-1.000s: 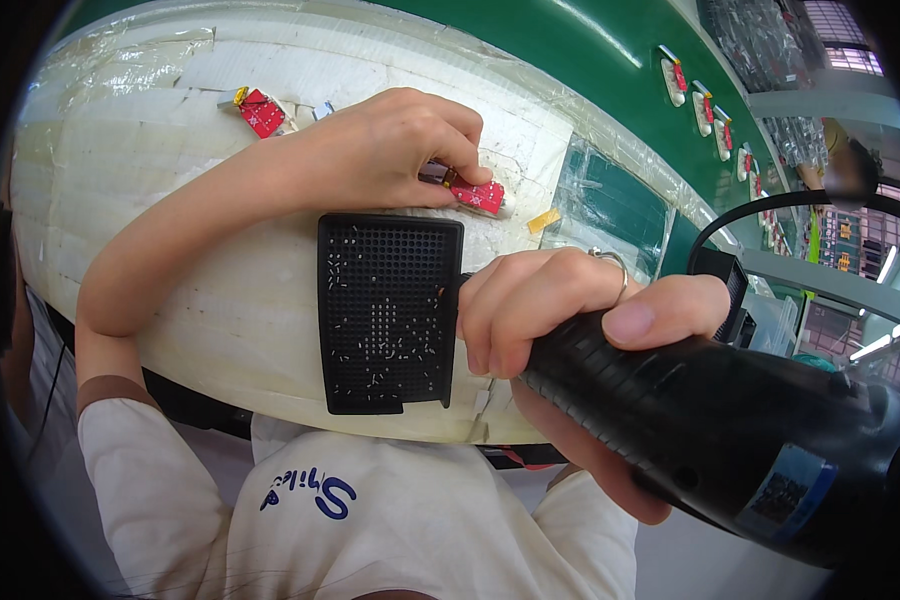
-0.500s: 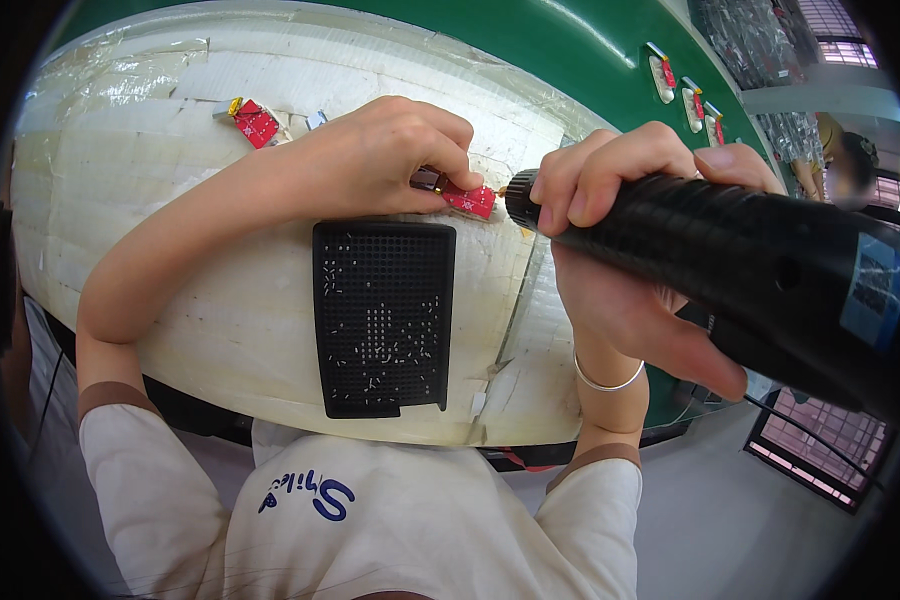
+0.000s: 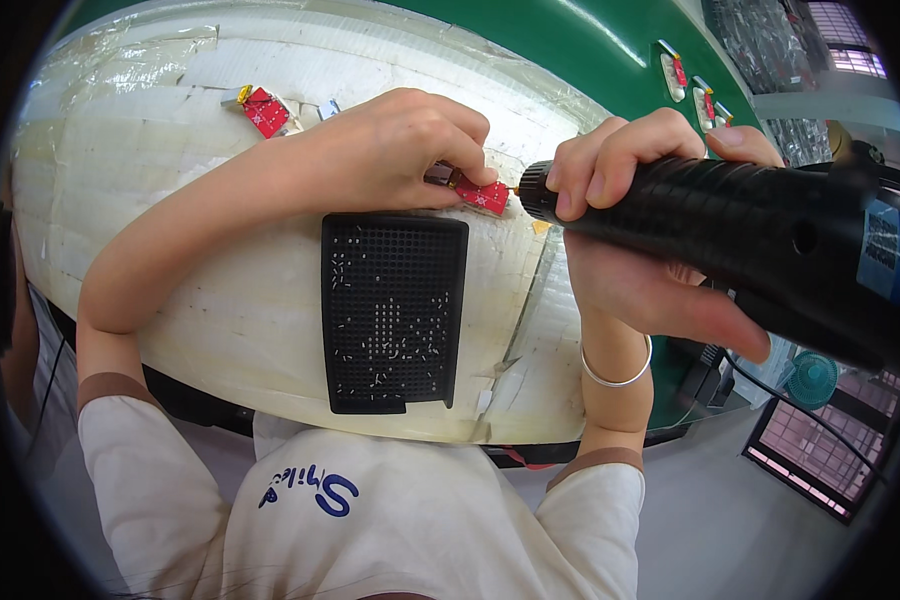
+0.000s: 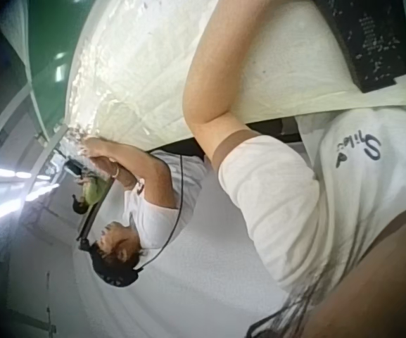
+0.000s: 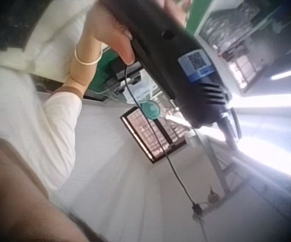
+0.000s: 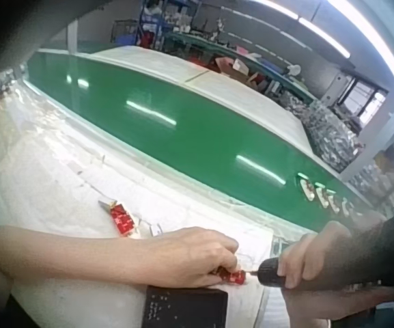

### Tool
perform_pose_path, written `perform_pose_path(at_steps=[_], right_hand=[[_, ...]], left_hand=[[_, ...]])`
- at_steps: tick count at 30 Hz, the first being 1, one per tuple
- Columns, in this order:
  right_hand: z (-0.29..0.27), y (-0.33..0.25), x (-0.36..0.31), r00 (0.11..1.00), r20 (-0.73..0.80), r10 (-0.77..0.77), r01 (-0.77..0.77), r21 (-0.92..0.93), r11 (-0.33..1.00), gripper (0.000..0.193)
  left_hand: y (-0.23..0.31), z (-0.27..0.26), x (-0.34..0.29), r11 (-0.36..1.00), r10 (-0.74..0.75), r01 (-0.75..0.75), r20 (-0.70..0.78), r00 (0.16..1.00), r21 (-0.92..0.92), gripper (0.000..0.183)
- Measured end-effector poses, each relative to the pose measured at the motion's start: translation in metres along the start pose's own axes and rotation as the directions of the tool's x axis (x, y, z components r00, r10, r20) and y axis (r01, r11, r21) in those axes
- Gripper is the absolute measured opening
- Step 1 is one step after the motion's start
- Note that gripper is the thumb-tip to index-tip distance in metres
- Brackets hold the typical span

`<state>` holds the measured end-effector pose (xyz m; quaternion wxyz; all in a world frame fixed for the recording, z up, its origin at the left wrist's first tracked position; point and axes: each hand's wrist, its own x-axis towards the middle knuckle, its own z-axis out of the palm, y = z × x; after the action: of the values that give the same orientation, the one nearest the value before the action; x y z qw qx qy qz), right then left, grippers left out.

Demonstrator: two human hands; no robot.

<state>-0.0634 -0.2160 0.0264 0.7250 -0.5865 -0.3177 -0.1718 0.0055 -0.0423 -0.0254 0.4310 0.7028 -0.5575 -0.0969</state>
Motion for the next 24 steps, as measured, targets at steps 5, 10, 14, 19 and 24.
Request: perform_pose_path(at_steps=[5,10,14,19,24], right_hand=[[0.017,-0.025,-0.005,1.000,-0.010,0.013,-0.013,-0.073,0.997,0.085],[0.049,-0.044,-0.022,0.995,-0.045,0.088,-0.088,0.000,0.996,0.070],[0.053,-0.036,-0.029,0.992,-0.051,0.112,-0.111,0.030,0.993,0.071],[0.055,-0.035,-0.031,0.986,-0.075,0.148,-0.145,0.047,0.988,0.070],[0.053,-0.036,-0.031,0.989,-0.039,0.145,-0.144,0.030,0.989,0.070]], left_hand=[[0.008,-0.017,0.003,0.983,-0.067,0.050,0.093,0.993,0.174,0.020],[0.012,-0.042,-0.004,0.934,-0.262,0.205,0.169,0.950,0.293,0.033],[0.014,-0.040,-0.003,0.943,-0.221,0.173,0.147,0.964,0.285,0.032],[0.019,-0.040,0.001,0.938,-0.264,0.198,0.214,0.941,0.286,0.030],[0.019,-0.040,0.006,0.940,-0.213,0.149,0.189,0.959,0.306,0.025]])
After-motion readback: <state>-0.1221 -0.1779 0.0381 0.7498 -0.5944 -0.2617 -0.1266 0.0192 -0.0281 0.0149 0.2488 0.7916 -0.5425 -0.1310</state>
